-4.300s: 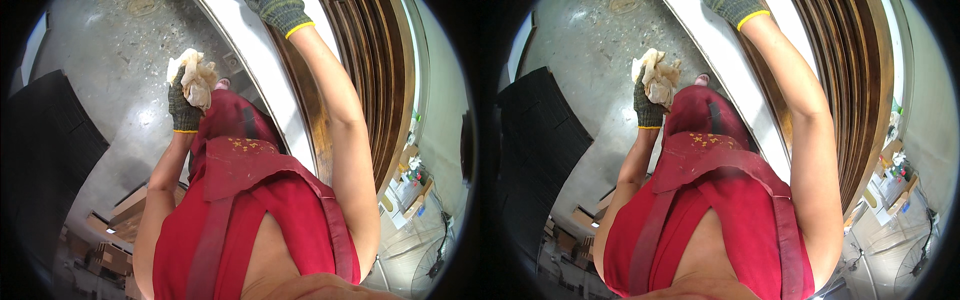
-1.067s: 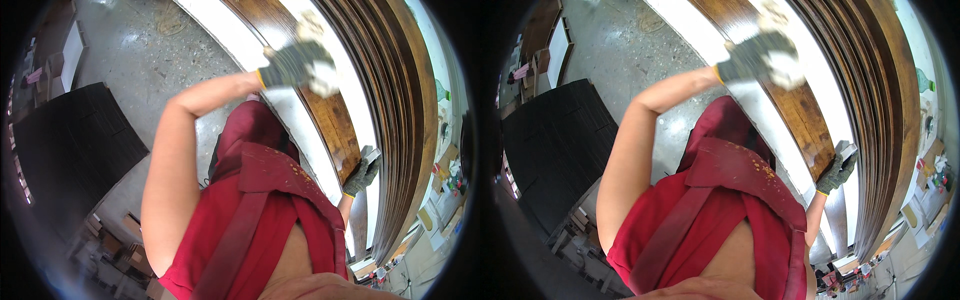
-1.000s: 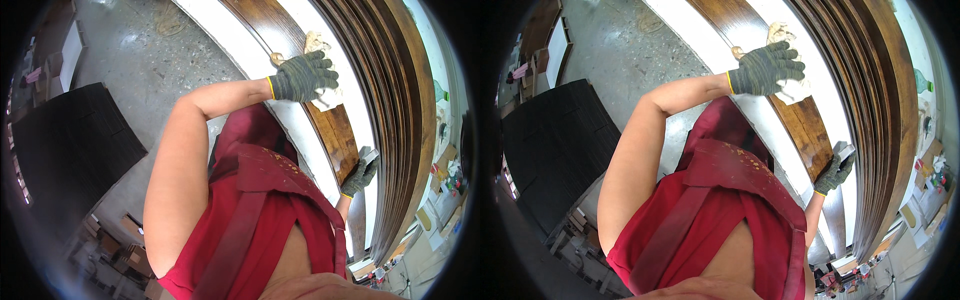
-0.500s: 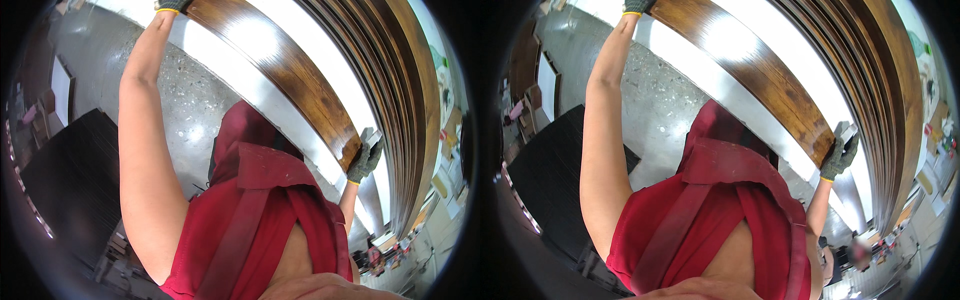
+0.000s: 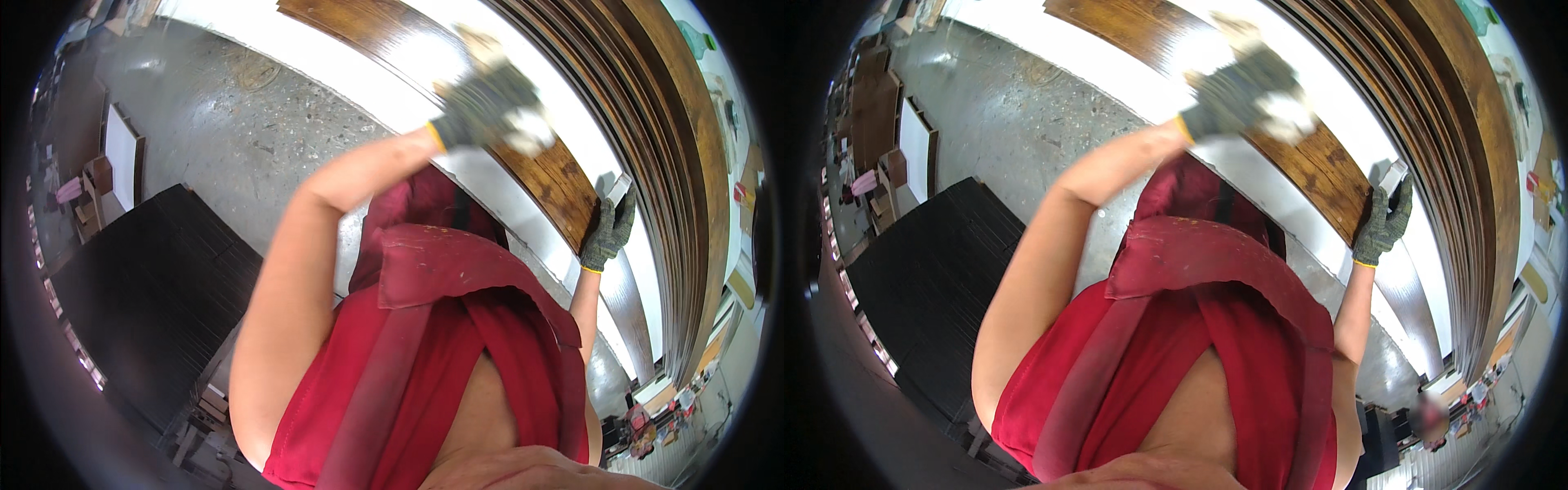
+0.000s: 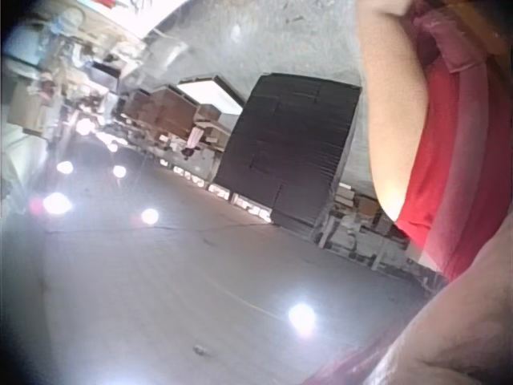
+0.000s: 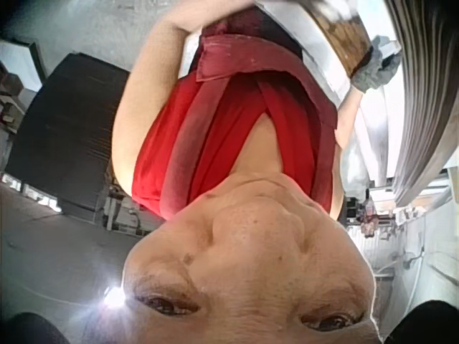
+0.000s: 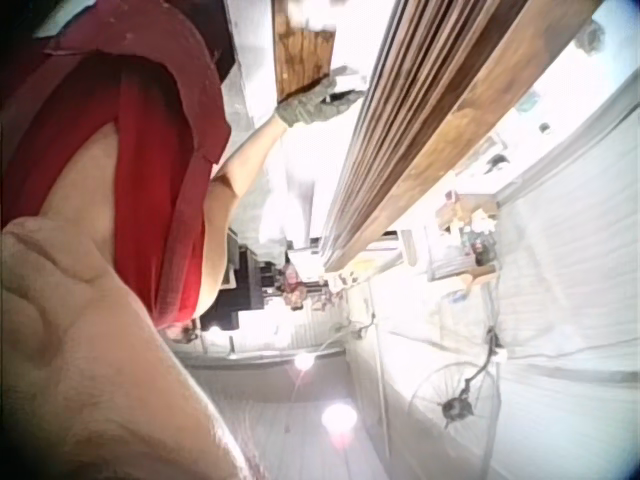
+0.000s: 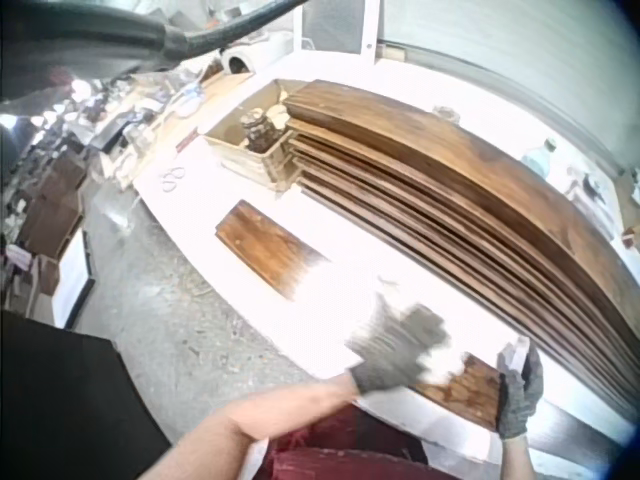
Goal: The person wipes a wooden board with a cloth, rubs the wood with a sanding block, applies liquid from a plastic bottle, and wipes the surface again.
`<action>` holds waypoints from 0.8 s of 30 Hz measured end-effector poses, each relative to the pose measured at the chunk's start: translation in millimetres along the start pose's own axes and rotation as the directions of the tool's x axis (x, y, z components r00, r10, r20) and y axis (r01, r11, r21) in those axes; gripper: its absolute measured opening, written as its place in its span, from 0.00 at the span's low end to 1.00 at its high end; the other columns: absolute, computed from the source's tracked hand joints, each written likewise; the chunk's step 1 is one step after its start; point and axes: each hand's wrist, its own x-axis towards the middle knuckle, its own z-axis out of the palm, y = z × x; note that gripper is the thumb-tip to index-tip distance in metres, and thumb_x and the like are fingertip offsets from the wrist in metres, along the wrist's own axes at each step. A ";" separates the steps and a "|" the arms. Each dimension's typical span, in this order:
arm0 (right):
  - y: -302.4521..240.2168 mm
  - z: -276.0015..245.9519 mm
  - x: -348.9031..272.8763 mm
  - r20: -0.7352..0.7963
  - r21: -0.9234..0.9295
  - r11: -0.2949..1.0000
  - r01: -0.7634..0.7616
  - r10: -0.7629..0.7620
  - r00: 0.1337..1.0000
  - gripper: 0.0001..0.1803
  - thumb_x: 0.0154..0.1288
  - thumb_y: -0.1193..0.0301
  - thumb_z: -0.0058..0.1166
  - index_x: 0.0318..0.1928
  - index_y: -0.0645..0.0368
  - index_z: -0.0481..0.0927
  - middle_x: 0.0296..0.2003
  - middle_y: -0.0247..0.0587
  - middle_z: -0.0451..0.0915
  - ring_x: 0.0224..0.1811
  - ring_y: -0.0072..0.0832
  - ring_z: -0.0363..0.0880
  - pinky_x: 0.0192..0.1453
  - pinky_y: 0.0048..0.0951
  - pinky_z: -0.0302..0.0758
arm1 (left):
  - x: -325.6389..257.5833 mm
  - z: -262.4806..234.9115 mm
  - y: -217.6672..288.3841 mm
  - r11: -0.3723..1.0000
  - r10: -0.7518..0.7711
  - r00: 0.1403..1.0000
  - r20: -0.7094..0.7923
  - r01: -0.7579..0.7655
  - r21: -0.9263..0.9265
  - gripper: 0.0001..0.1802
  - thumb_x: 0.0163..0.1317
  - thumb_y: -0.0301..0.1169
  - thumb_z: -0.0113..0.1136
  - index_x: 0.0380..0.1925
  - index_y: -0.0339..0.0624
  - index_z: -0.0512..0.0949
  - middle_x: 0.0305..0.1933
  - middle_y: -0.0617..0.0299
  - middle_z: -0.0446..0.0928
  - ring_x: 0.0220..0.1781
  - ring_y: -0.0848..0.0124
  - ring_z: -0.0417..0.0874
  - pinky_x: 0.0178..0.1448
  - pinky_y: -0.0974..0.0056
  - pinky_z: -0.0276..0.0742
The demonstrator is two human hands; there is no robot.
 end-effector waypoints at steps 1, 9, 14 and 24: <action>-0.4 -0.4 0.4 0.009 0.005 1.000 0.009 -0.009 1.000 0.32 0.69 0.68 0.60 0.70 0.63 0.67 0.66 0.49 0.71 0.67 0.38 0.70 0.72 0.41 0.67 | 10.3 27.4 35.5 0.999 0.024 0.998 0.057 -0.026 0.034 0.31 0.55 0.53 0.67 0.56 0.50 0.79 0.63 0.52 0.75 0.69 0.54 0.71 0.75 0.50 0.64; -1.8 -0.7 0.2 0.020 -0.037 0.999 -0.038 0.038 0.999 0.33 0.69 0.68 0.60 0.71 0.63 0.65 0.66 0.50 0.71 0.66 0.39 0.72 0.69 0.40 0.71 | -28.6 -24.7 -31.0 0.993 -0.017 0.998 -0.060 0.024 0.114 0.26 0.54 0.41 0.67 0.55 0.52 0.79 0.61 0.57 0.76 0.68 0.57 0.70 0.75 0.52 0.59; -1.0 0.1 -0.2 -0.001 -0.015 0.999 -0.052 0.052 0.999 0.35 0.65 0.64 0.65 0.69 0.61 0.68 0.63 0.49 0.73 0.65 0.38 0.73 0.68 0.41 0.74 | -84.2 -190.1 -149.8 0.638 -0.088 0.942 -0.323 0.302 0.709 0.19 0.57 0.33 0.62 0.49 0.46 0.80 0.55 0.51 0.77 0.59 0.53 0.76 0.64 0.54 0.71; 0.7 4.3 -2.2 -0.064 0.341 0.930 -0.140 0.171 0.983 0.32 0.68 0.70 0.61 0.70 0.63 0.67 0.65 0.48 0.71 0.66 0.36 0.71 0.70 0.35 0.70 | -12.4 -32.2 -30.7 0.813 0.051 0.997 0.053 -0.072 0.578 0.21 0.63 0.40 0.61 0.54 0.45 0.79 0.59 0.52 0.78 0.65 0.55 0.74 0.73 0.50 0.64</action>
